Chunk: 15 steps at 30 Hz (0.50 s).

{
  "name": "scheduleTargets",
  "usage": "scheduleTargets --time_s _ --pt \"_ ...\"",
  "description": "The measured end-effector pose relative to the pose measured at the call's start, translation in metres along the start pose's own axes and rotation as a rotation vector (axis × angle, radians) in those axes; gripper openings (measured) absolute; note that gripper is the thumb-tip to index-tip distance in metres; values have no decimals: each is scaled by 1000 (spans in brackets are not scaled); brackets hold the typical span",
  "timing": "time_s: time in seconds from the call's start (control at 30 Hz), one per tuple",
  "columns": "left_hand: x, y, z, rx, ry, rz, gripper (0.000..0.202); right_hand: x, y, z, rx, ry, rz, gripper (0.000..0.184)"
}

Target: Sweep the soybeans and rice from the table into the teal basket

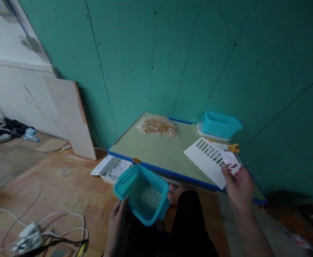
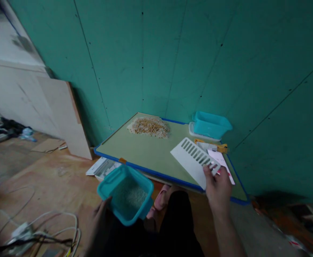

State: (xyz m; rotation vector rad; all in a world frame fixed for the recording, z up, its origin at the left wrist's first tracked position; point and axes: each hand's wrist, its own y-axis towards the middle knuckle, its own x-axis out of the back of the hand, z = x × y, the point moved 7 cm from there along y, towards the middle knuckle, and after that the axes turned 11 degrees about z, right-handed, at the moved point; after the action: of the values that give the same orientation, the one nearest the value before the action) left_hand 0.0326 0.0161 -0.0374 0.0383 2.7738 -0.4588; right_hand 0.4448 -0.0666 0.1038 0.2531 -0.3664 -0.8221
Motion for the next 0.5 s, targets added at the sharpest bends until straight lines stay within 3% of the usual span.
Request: scheduleTargets --time_s 0.1,0.27,0.5 --pt "-13 11 4 19 -66 29 48 -24 28 -2 20 -174 67 45" --pt "-24 20 -1 20 -93 18 46 -56 51 -10 19 -176 171 43" --pt "-35 23 -10 5 -75 2 48 -115 52 -27 -206 130 415 48"
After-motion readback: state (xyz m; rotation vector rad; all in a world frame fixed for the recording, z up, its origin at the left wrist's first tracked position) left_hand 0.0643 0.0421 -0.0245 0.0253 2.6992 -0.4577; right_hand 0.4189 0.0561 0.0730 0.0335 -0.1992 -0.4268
